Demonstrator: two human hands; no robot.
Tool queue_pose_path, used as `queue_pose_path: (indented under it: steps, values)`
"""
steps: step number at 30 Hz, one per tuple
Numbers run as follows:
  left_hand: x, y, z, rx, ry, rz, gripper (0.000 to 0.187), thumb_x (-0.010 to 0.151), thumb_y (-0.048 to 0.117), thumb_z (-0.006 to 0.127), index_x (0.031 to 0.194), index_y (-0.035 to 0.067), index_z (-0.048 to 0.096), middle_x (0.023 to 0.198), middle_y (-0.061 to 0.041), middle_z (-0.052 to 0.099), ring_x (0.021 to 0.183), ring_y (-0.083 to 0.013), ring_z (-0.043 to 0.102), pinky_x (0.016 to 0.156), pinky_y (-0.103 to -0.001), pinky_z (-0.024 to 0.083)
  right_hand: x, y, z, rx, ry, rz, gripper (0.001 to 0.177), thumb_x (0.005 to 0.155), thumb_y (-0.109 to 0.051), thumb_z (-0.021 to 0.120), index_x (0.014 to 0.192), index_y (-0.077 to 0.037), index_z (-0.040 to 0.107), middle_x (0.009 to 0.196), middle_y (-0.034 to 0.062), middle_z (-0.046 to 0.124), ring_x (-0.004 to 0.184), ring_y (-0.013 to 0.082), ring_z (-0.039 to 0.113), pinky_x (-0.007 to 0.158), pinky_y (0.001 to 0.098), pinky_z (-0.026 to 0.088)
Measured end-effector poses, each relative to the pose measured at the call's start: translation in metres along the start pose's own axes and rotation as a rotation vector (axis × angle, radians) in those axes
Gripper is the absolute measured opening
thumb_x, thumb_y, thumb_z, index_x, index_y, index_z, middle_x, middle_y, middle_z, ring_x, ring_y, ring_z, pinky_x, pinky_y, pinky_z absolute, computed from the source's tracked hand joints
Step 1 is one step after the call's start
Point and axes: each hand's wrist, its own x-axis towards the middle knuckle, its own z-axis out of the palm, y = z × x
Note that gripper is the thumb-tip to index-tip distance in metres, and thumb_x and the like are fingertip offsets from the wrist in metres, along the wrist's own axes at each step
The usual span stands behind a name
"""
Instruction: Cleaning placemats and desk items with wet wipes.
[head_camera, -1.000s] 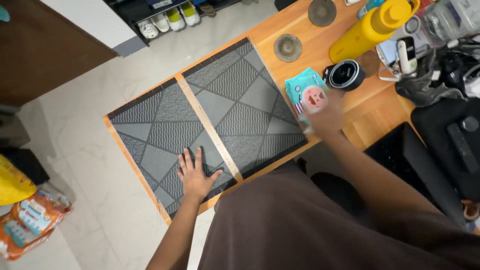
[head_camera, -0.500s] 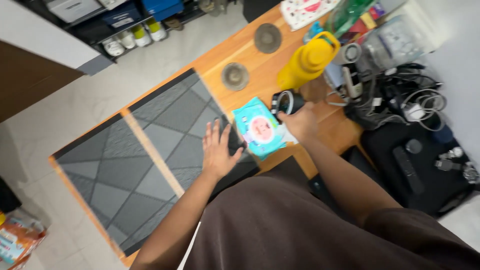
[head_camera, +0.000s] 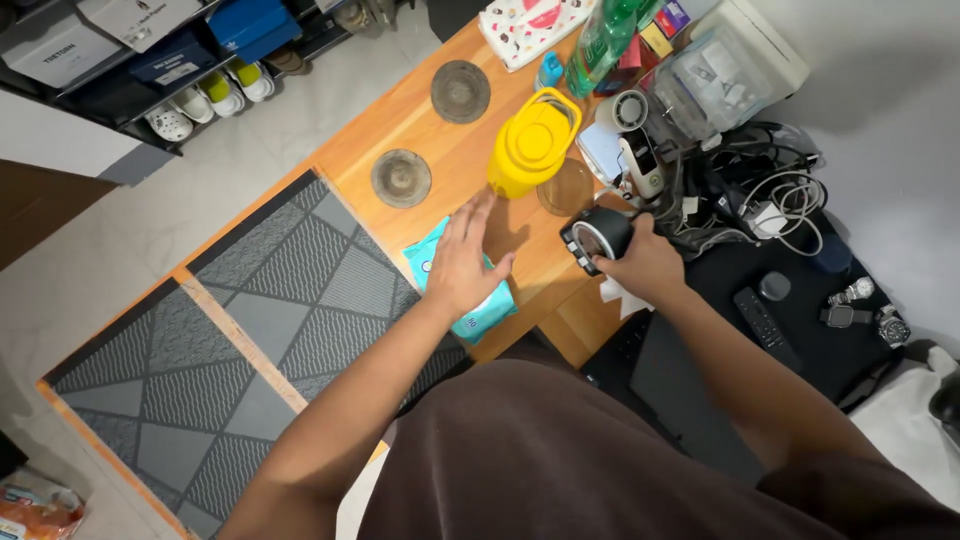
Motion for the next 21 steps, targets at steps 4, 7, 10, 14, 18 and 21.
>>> queue_pose_path:
  steps: [4,7,10,14,18,21]
  values:
    - [0.03,0.016,-0.002,-0.074,0.074,-0.079,0.109,0.077,0.028,0.087,0.159,0.004,0.02,0.157,-0.023,0.036,0.146,-0.041,0.036,0.12,-0.048,0.032,0.005,0.004,-0.017,-0.063,-0.124,0.081,0.089,0.062,-0.057,0.088,0.121,-0.003,0.049,0.1,0.0207,0.074,0.096,0.0395,0.073,0.081,0.0501,0.058]
    - [0.062,0.028,-0.001,-0.08,0.143,-0.099,0.121,0.069,0.033,0.093,0.157,0.002,0.015,0.159,-0.024,0.033,0.146,-0.0412,0.034,0.119,-0.047,0.032,0.005,-0.017,-0.044,-0.134,-0.056,-0.006,0.103,0.056,-0.061,0.092,0.133,-0.007,0.051,0.109,0.0203,0.069,0.099,0.0385,0.07,0.08,0.0489,0.056]
    - [0.09,0.043,-0.002,-0.102,0.18,-0.113,0.127,0.061,0.035,0.096,0.155,0.002,0.018,0.157,-0.023,0.034,0.146,-0.0398,0.034,0.118,-0.046,0.033,0.018,-0.033,-0.054,-0.053,0.177,-0.22,0.1,0.062,-0.062,0.09,0.139,-0.01,0.055,0.118,0.018,0.065,0.102,0.0369,0.068,0.079,0.0481,0.056]
    - [0.116,0.04,0.008,-0.166,0.13,-0.269,0.113,0.062,0.039,0.096,0.15,0.008,0.033,0.148,-0.015,0.05,0.138,-0.0336,0.049,0.112,-0.043,0.043,0.049,-0.068,-0.061,0.044,0.119,-0.259,0.068,0.075,-0.05,0.083,0.131,-0.015,0.067,0.119,0.0114,0.068,0.104,0.0325,0.069,0.087,0.0467,0.056]
    - [0.117,0.032,-0.006,-0.15,0.162,-0.307,0.104,0.061,0.04,0.096,0.144,0.01,0.04,0.14,-0.013,0.058,0.127,-0.0329,0.058,0.102,-0.043,0.049,0.081,-0.083,-0.04,-0.153,-0.012,-0.259,0.07,0.073,-0.051,0.087,0.13,-0.016,0.068,0.124,0.0136,0.065,0.113,0.0321,0.067,0.092,0.0468,0.055]
    - [0.114,0.018,-0.022,-0.115,0.221,-0.326,0.104,0.059,0.042,0.096,0.143,0.01,0.043,0.136,-0.014,0.061,0.124,-0.0331,0.061,0.102,-0.043,0.051,0.098,-0.094,-0.02,-0.285,-0.137,-0.251,0.101,0.063,-0.048,0.092,0.144,-0.008,0.048,0.142,0.0143,0.052,0.114,0.0335,0.065,0.089,0.0471,0.056]
